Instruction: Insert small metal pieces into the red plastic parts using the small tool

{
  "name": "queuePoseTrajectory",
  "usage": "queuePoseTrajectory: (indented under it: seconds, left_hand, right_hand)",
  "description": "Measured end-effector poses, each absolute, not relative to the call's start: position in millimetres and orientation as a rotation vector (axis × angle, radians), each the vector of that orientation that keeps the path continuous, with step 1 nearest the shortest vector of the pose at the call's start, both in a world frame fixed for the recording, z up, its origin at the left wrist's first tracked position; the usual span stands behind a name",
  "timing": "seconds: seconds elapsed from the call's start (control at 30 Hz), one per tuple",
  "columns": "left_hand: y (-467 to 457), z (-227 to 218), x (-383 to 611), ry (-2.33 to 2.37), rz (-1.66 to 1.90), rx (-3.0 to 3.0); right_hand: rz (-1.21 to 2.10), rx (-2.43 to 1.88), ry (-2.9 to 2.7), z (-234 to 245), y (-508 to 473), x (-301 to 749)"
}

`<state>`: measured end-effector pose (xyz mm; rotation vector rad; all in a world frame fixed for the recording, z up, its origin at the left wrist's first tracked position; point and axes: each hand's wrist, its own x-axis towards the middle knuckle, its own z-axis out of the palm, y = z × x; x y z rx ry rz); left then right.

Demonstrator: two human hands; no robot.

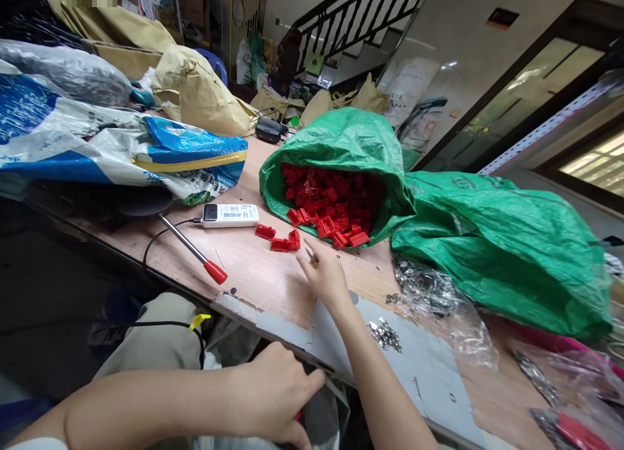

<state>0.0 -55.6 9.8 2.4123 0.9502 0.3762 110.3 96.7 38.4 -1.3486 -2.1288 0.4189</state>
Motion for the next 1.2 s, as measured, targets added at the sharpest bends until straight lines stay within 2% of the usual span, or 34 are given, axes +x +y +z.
queuePoseTrajectory:
  seconds: [0.1, 0.2, 0.4, 0.47, 0.57, 0.67, 0.83, 0.87, 1.0, 1.2]
  left_hand:
    - [-43.5, 3.5, 3.2, 0.955, 0.513, 2.418]
    - [-28.2, 18.7, -5.6, 1.038, 0.792, 2.235]
    - [-4.9, 28.8, -17.3, 1.417, 1.411, 1.750]
    - [0.2, 22.9, -14.8, 1.231, 1.347, 1.592]
    - [1.1, 17.0, -7.4, 0.907, 1.052, 1.406]
    - [-3.6, 14.7, -0.3, 0.851, 1.011, 1.384]
    - [-3.0, 1.0, 4.3, 0.944, 1.012, 1.275]
    - [-1.5, -2.4, 4.3, 0.946, 0.997, 1.253]
    - [3.3, -9.1, 4.0, 0.921, 0.962, 1.219]
    - [3.8, -4.4, 4.0, 0.929, 0.932, 1.251]
  right_hand:
    - [0.437, -1.373, -2.183, 32.2, 116.9, 80.9]
    - [0.509, -1.421, -2.100, 25.1, 119.5, 74.8]
    - [0.904, -1.500, -1.861, 30.9, 60.3, 124.5]
    - [1.182, -1.487, -1.662, 36.6, 32.1, 141.4]
    - [1.459, -1.422, -1.430, 42.8, -0.3, 162.1]
    - [1.287, -1.476, -1.632, 43.2, -14.6, 190.3]
    - [0.280, -1.878, -1.818, 34.8, 0.1, 264.8]
    - [0.175, -1.935, -1.789, 33.4, 7.7, 278.6]
    - [0.046, -1.994, -1.813, 31.4, 44.8, 309.4]
    - [0.115, -1.949, -2.044, 30.1, 83.9, 307.9]
